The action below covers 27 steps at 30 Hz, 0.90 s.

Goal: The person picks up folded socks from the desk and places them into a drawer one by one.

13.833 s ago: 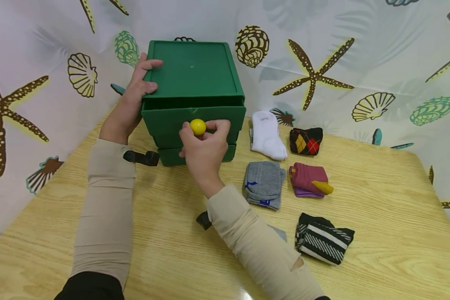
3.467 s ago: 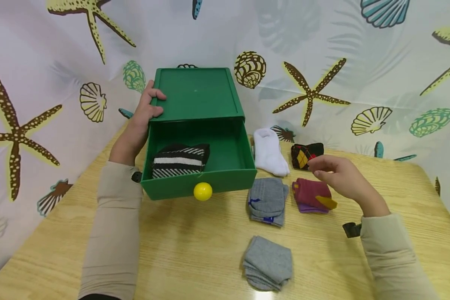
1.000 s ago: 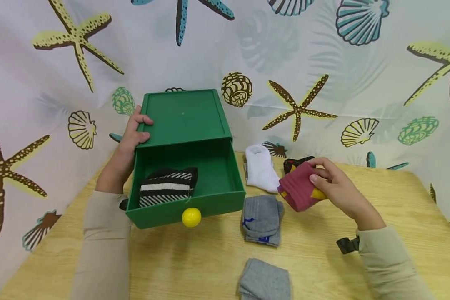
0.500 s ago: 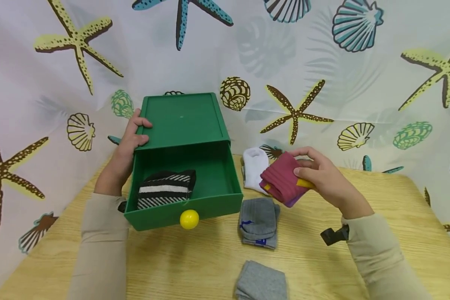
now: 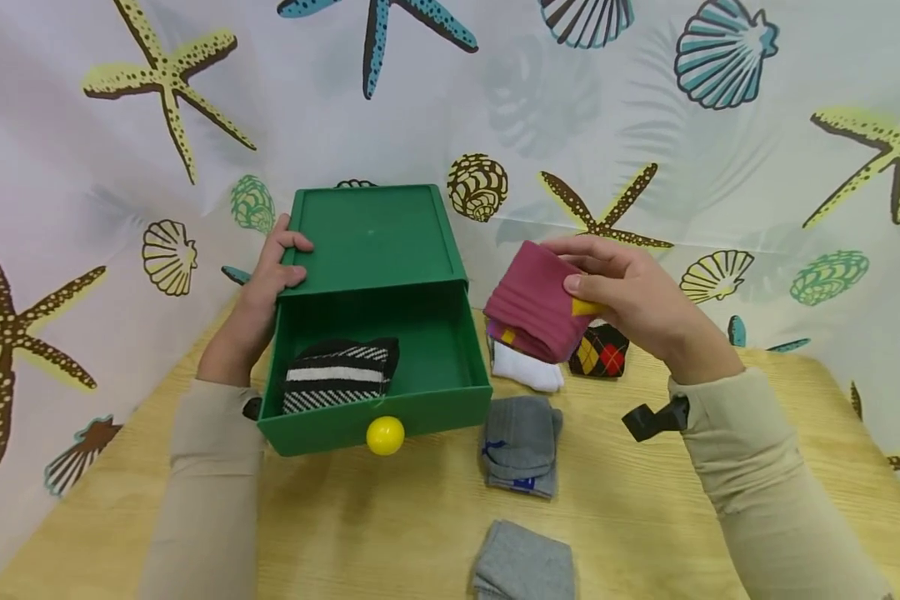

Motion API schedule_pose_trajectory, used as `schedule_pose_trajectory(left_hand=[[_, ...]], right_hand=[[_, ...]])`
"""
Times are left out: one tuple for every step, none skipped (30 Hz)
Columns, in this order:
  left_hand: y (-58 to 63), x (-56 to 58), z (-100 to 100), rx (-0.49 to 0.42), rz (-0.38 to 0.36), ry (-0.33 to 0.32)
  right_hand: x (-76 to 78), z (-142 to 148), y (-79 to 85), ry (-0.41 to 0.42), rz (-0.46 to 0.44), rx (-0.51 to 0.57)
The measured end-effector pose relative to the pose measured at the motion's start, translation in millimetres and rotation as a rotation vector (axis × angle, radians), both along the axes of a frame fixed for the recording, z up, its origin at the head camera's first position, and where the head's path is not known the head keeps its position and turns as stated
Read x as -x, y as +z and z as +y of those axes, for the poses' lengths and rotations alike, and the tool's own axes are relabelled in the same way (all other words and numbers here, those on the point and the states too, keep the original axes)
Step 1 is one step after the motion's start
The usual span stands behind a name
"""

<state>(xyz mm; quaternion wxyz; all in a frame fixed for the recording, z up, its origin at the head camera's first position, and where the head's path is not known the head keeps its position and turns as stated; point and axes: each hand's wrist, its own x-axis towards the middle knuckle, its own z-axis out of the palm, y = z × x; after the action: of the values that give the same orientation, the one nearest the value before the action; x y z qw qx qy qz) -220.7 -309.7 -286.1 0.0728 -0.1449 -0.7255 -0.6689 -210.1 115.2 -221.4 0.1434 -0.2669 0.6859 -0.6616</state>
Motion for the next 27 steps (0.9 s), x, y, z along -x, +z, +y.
schedule_pose_trajectory(left_hand=[[-0.1,0.5,0.3,0.001,0.003,-0.003],[0.0,1.1,0.6,0.0,0.004,-0.003],[0.1,1.5,0.7,-0.001,0.002,-0.004],[0.4,1.6,0.7,0.001,0.001,-0.004],[0.7,1.8,0.5,0.0,-0.001,-0.004],[0.9,1.7,0.1,0.001,-0.004,-0.004],[1.1,1.7,-0.2,0.001,-0.004,0.0],[1.2,1.2,-0.5,0.001,-0.007,0.0],[1.1,0.5,-0.9,0.003,-0.009,0.001],[1.0,-0.1,-1.0,0.003,-0.01,0.003],[0.7,-0.7,-1.0,0.003,-0.012,0.002],[0.2,-1.3,-1.0,0.002,-0.013,0.002],[0.7,-0.8,-0.5,0.0,-0.011,0.0],[1.0,-0.5,-0.2,-0.002,-0.01,-0.001],[1.1,-0.1,0.1,-0.004,-0.009,-0.002],[1.3,0.1,0.3,-0.006,-0.008,-0.003],[1.5,0.3,0.3,-0.008,-0.006,-0.004],[1.6,0.4,0.2,-0.006,-0.004,-0.003],[1.8,0.5,0.3,-0.003,-0.002,-0.002],[2.0,0.5,0.2,0.001,-0.002,-0.001],[2.1,0.4,0.1,0.009,-0.001,0.003],[2.1,0.3,0.0,0.014,-0.001,0.005],[2.1,0.1,-0.1,0.019,0.0,0.007],[2.0,-0.1,-0.2,0.024,0.0,0.01],[1.8,-0.4,-0.2,0.025,0.0,0.012],[1.5,-0.7,-0.4,0.027,-0.002,0.014],[1.2,-1.1,-0.4,0.026,-0.002,0.015]], right_hand=[[-0.2,-4.0,4.7,0.002,0.003,0.002],[-0.2,-8.0,9.0,0.008,0.008,0.004],[-0.4,-12.2,13.0,0.018,0.007,0.011],[-0.2,-16.3,16.6,0.03,0.011,0.014],[-0.2,-20.4,20.1,0.043,0.015,0.014],[0.1,-24.7,23.1,0.054,0.02,0.008],[0.6,-29.1,25.9,0.064,0.028,-0.008],[0.8,-33.4,28.4,0.073,0.038,-0.029],[0.9,-37.7,30.6,0.086,0.048,-0.049],[1.0,-42.2,32.8,0.097,0.061,-0.075],[0.8,-47.0,34.9,0.106,0.072,-0.1],[0.3,-51.9,36.9,0.115,0.087,-0.132],[0.2,-56.5,39.7,0.123,0.109,-0.166],[-0.4,-61.5,42.5,0.13,0.126,-0.204],[-0.9,-67.0,44.9,0.134,0.142,-0.247],[-1.6,-72.8,47.4,0.135,0.164,-0.298],[-2.4,-78.6,49.7,0.132,0.189,-0.357],[-3.8,-84.4,52.0,0.127,0.219,-0.424],[-4.9,-90.1,53.9,0.122,0.243,-0.485],[-6.1,-95.8,55.7,0.12,0.264,-0.544],[-6.8,-101.2,56.9,0.121,0.288,-0.6],[-7.9,-106.3,58.3,0.129,0.307,-0.644],[-8.7,-111.0,59.1,0.142,0.319,-0.682],[-9.4,-115.6,59.6,0.159,0.328,-0.715],[-9.8,-120.1,59.7,0.182,0.33,-0.738],[-10.2,-124.3,59.4,0.207,0.332,-0.757],[-10.3,-128.2,58.5,0.233,0.333,-0.768]])
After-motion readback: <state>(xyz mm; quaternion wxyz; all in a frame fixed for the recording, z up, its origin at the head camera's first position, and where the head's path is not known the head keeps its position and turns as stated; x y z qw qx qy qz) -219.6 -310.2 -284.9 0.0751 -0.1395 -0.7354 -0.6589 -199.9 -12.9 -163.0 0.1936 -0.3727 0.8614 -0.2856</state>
